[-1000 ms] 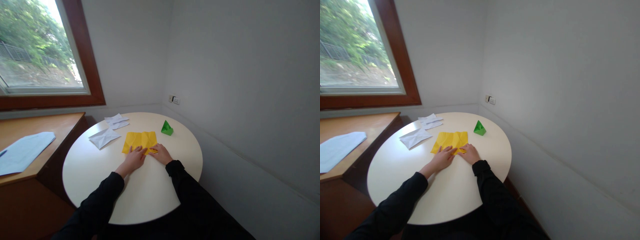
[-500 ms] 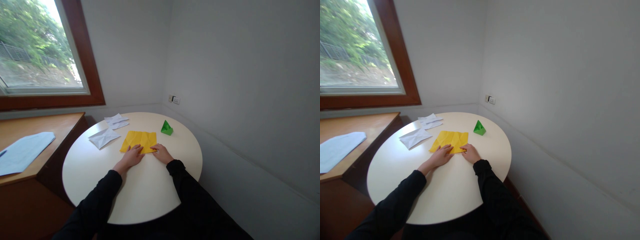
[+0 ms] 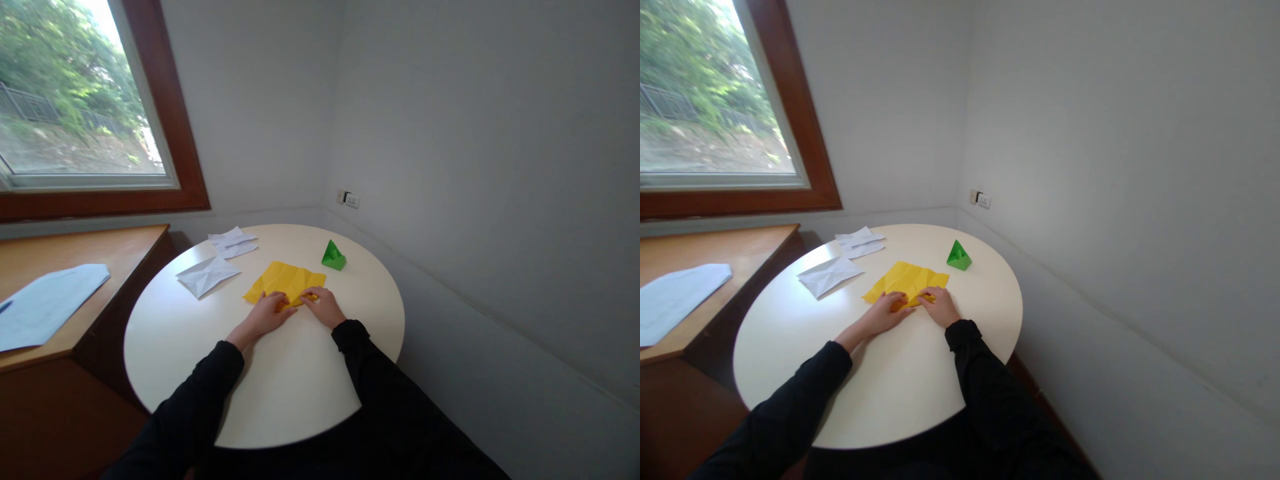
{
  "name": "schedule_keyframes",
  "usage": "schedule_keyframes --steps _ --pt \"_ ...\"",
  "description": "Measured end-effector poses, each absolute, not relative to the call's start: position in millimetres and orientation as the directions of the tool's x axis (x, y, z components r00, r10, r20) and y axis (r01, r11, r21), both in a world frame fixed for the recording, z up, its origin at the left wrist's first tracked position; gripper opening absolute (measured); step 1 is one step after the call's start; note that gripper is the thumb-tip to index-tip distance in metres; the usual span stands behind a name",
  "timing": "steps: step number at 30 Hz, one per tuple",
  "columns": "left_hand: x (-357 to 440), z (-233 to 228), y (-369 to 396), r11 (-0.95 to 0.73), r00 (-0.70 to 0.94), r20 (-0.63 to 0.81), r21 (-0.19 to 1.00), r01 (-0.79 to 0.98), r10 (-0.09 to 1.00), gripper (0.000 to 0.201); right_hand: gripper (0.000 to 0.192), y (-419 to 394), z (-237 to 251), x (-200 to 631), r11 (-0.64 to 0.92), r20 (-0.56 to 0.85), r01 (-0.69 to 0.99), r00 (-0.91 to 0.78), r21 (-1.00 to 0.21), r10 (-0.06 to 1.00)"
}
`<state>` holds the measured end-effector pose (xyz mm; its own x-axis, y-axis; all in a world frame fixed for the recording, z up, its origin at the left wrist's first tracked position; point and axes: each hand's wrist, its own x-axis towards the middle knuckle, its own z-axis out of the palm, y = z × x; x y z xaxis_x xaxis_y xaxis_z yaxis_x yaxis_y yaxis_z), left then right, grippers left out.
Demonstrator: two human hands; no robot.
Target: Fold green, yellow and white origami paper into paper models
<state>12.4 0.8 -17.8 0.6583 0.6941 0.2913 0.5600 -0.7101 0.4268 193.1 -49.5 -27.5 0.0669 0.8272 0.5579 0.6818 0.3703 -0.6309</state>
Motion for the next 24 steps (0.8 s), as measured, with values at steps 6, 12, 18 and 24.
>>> schedule_keyframes --steps 6,12,18,24 --pt "16.7 -16.1 -1.1 -0.723 0.679 0.321 0.515 0.460 0.660 0.024 0.017 -49.3 -27.9 192.1 0.326 0.535 0.683 0.112 -0.654 0.838" --pt "17.0 -18.9 2.0 -0.699 0.646 0.324 0.527 0.484 0.691 0.021 0.030 -46.6 -31.6 198.0 0.202 0.485 0.719 0.211 -0.665 0.849" --pt "15.2 -20.7 4.3 -0.671 0.581 0.351 0.509 0.540 0.734 0.007 0.033 -44.3 -35.9 200.3 0.118 0.430 0.772 0.214 -0.624 0.877" --pt "16.0 -21.6 5.0 -0.645 0.547 0.350 0.505 0.574 0.760 0.015 0.023 -45.6 -34.9 198.8 0.048 0.398 0.805 0.240 -0.592 0.886"
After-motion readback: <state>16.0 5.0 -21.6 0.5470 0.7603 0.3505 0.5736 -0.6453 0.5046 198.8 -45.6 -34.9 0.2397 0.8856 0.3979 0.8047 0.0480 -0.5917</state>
